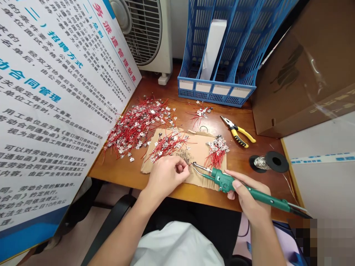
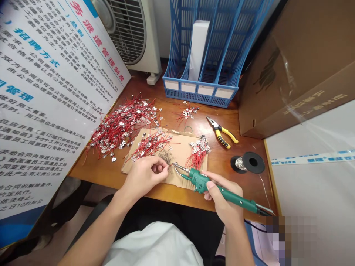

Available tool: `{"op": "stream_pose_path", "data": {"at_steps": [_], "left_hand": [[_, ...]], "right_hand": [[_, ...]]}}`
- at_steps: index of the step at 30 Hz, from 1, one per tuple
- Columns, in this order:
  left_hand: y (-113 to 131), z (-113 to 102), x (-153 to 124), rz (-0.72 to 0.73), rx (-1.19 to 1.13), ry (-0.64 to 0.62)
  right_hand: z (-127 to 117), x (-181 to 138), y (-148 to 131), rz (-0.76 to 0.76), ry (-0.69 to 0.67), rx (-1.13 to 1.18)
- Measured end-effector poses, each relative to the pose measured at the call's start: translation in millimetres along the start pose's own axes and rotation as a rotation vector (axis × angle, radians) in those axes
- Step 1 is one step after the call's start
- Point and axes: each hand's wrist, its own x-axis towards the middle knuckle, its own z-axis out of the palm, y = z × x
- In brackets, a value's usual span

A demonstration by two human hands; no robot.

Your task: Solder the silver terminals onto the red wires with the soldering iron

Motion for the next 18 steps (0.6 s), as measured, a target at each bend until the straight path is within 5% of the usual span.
{"op": "stream_pose_path", "data": {"at_steps": [18], "left_hand": [[-3,0,0,0.002,-0.002,-0.006]], "right_hand": [[6,-1,-11,0.026,0.052,-0.036]]}}
